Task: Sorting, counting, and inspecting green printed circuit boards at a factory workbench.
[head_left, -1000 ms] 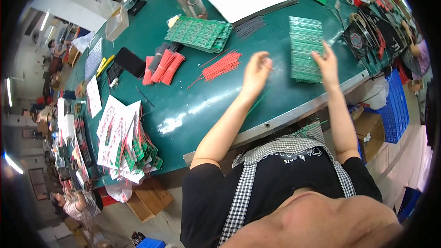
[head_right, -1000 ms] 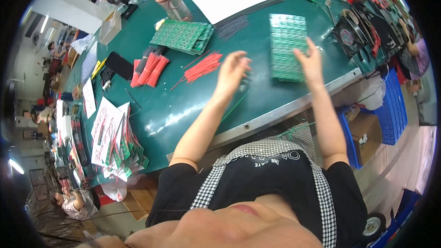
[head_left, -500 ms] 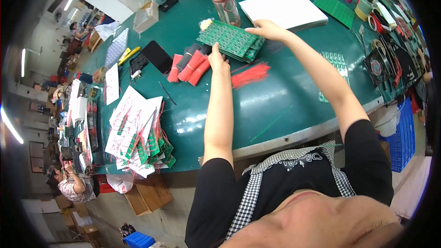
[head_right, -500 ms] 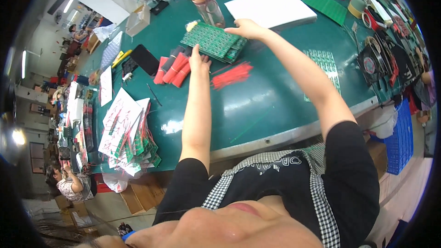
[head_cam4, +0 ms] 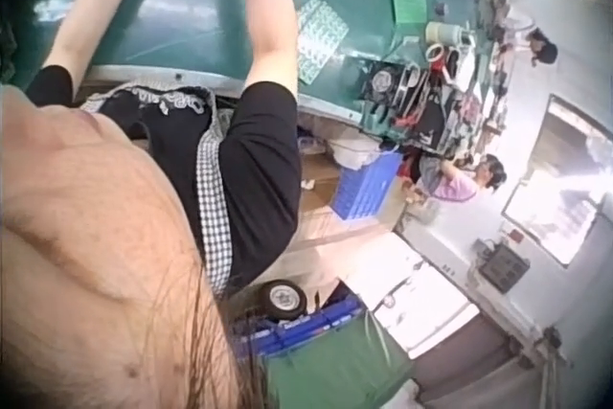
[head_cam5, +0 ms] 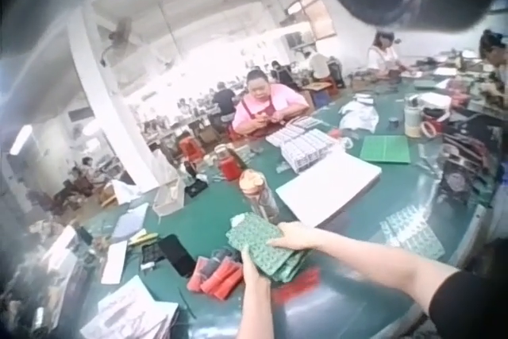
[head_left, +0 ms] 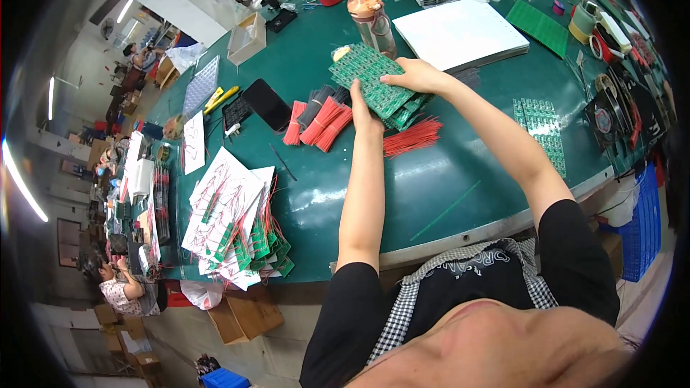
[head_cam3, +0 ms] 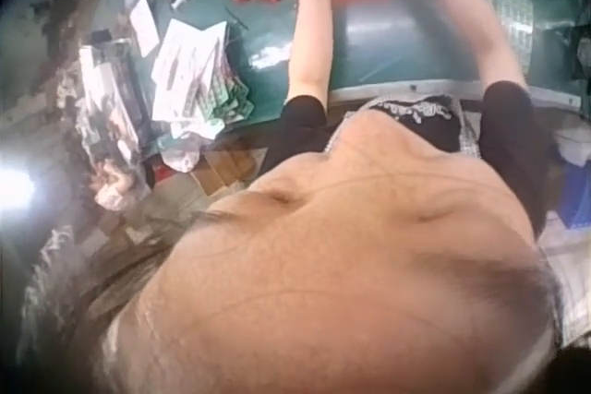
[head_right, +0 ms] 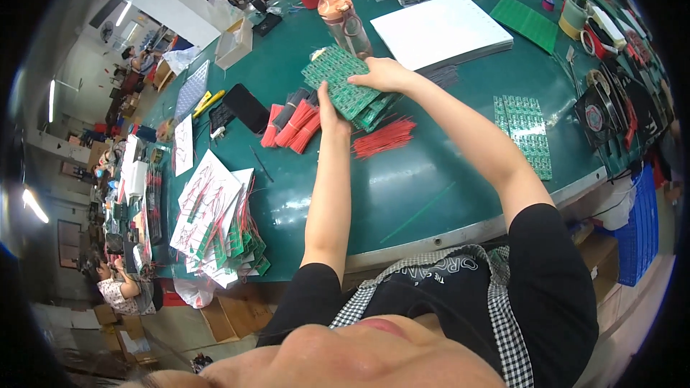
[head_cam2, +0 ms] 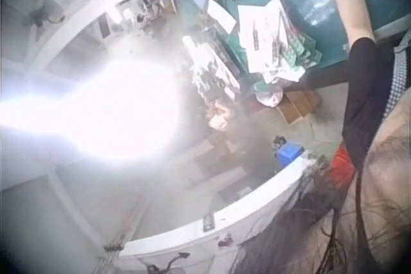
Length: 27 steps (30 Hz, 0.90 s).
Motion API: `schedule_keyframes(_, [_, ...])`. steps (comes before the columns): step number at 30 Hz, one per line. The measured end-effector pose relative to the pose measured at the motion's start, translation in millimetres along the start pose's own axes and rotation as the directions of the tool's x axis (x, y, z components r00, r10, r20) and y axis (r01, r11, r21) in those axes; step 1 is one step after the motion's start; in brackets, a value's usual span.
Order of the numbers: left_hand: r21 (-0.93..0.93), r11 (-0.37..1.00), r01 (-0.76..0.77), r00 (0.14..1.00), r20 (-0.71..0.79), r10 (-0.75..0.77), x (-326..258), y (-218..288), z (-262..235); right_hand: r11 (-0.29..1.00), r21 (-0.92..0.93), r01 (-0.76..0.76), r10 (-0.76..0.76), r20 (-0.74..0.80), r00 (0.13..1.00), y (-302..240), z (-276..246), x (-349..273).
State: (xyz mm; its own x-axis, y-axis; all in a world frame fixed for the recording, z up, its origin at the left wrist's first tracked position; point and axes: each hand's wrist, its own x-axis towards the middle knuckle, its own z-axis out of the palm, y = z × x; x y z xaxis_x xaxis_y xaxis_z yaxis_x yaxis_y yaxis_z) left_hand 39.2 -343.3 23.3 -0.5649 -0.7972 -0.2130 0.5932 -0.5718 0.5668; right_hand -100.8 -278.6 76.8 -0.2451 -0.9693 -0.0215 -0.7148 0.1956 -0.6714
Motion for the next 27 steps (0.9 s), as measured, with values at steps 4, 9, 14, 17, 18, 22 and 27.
schedule_keyframes(4, [-0.006, 1.000, 0.012, 0.976, 0.218, -0.011, -60, 27, 12, 0.975, -0.220, 0.035, -0.065, -0.131, 0.989, -64, -9, -61])
schedule_keyframes(9, [-0.087, 0.980, 0.178, 0.974, 0.159, -0.163, -130, 21, -3, 0.929, -0.324, 0.182, -0.260, -0.216, 0.941, -88, -14, -161])
schedule_keyframes(14, [-0.459, 0.784, 0.418, 0.863, 0.470, -0.185, -191, -32, -32, 0.735, 0.673, 0.083, -0.091, -0.024, 0.996, -83, -13, -215])
schedule_keyframes(17, [-0.482, 0.731, 0.483, 0.843, 0.481, -0.239, -210, -51, -36, 0.800, 0.586, 0.126, -0.150, -0.007, 0.989, -84, -7, -249])
schedule_keyframes(18, [-0.476, 0.729, 0.492, 0.839, 0.484, -0.249, -210, -57, -33, 0.851, 0.498, 0.169, -0.159, -0.062, 0.985, -83, -5, -261])
schedule_keyframes(22, [-0.441, 0.711, 0.548, 0.804, 0.512, -0.302, -225, -82, -24, 0.872, 0.479, 0.099, -0.068, -0.082, 0.994, -78, -21, -288])
schedule_keyframes(27, [-0.379, 0.682, 0.626, 0.732, 0.587, -0.345, -234, -80, -14, 0.893, 0.391, 0.222, -0.104, -0.301, 0.948, -76, -36, -309])
